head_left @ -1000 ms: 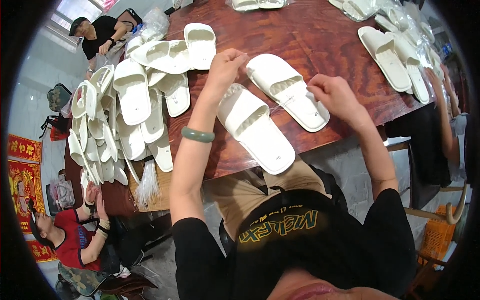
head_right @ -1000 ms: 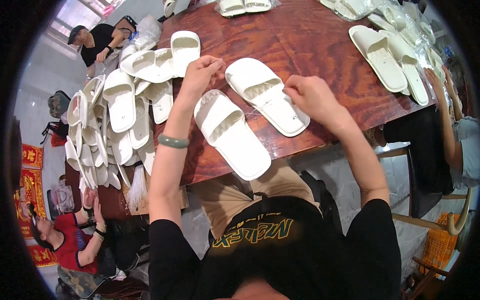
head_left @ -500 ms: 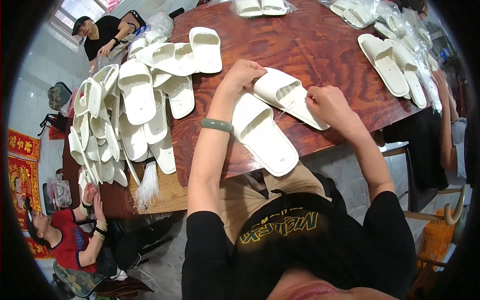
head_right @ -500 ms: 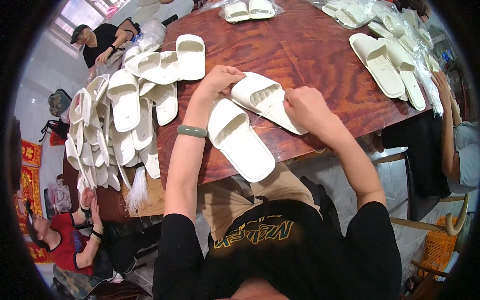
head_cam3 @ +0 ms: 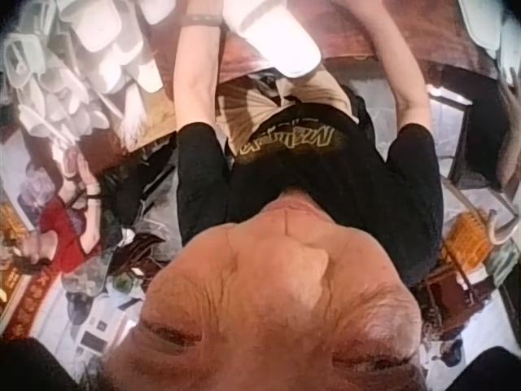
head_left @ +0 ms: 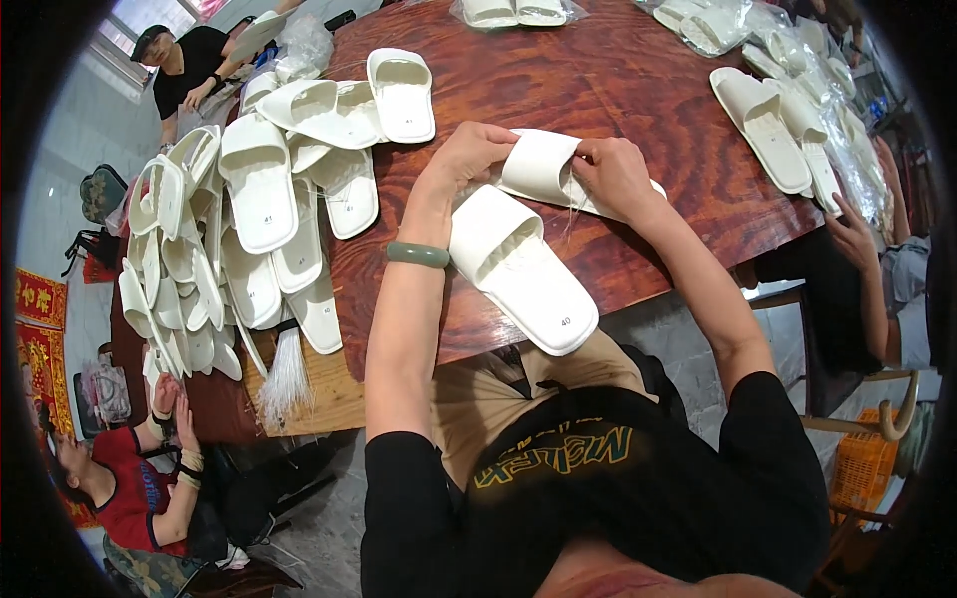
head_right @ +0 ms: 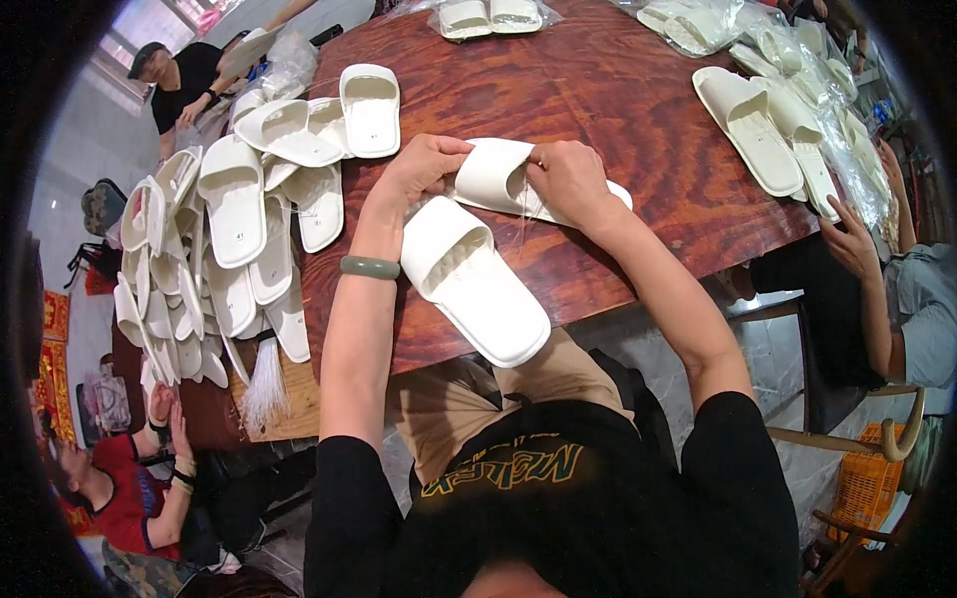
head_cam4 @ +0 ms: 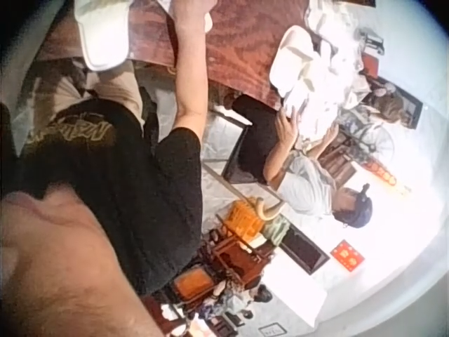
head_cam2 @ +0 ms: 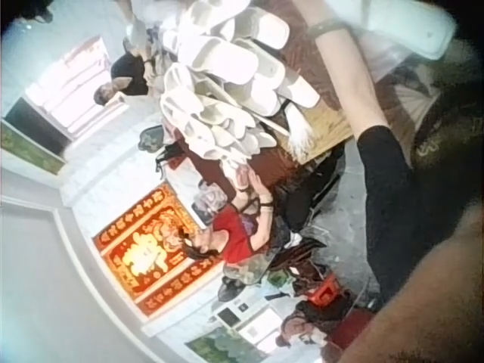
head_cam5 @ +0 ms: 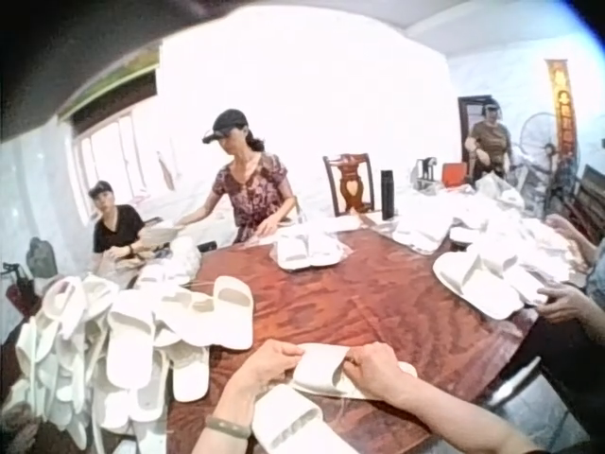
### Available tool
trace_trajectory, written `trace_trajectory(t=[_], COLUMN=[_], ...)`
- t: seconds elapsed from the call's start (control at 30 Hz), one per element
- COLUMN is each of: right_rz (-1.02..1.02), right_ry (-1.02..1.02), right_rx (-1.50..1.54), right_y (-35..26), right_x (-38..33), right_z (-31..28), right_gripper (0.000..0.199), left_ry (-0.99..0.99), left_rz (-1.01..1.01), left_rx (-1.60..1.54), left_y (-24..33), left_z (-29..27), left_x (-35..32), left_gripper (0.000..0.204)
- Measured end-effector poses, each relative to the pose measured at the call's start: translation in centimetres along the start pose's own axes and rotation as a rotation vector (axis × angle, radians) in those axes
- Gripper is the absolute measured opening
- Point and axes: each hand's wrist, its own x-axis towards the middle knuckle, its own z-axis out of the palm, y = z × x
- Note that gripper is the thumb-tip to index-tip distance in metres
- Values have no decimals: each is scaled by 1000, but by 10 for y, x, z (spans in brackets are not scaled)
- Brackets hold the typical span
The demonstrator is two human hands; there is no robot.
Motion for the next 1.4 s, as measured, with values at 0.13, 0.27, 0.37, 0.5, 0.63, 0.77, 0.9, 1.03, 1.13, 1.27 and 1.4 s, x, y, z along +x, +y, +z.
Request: trace_trajectory(t=[0.13,0.27,0.37,0.5,0.63,0.77,0.9,1.03,1.13,1.27,1.4], right_rz=[-24,-41,-82,-89,-69,-85,-182,-577,-220,-134,-36], right_ry=[-32,-8,-20,-6,-6,-9,2,385,-298,-609,-354], right_rx=[83,-2,59,42,23,-7,-87,158,574,220,965], right_y=[6,5,1,2,1,-10,-18,-14,-9,-27,-54], right_x=[-3,-3,-4,-7,-7,-10,-4,49,65,70,65], right_z=[8,14,14,15,20,3,-29,-7,17,27,35], right_gripper=[15,16,16,15,15,14,18,26,28,31,27], left_ry=[-32,-30,-1,-26,-17,9,247,361,466,547,547], left_rz=[33,66,62,104,88,119,183,395,473,499,441], left_rx=[-105,-135,-76,-164,-133,-121,-22,14,-24,-51,-119], left_y=[-2,-2,-1,-1,-3,-9,-14,0,14,11,-4], left_z=[4,6,7,10,10,8,6,-3,-12,-16,-12], left_x=[0,-3,-4,-5,-4,3,11,4,-19,-52,-59], left_gripper=[23,24,24,24,22,19,12,13,14,14,14])
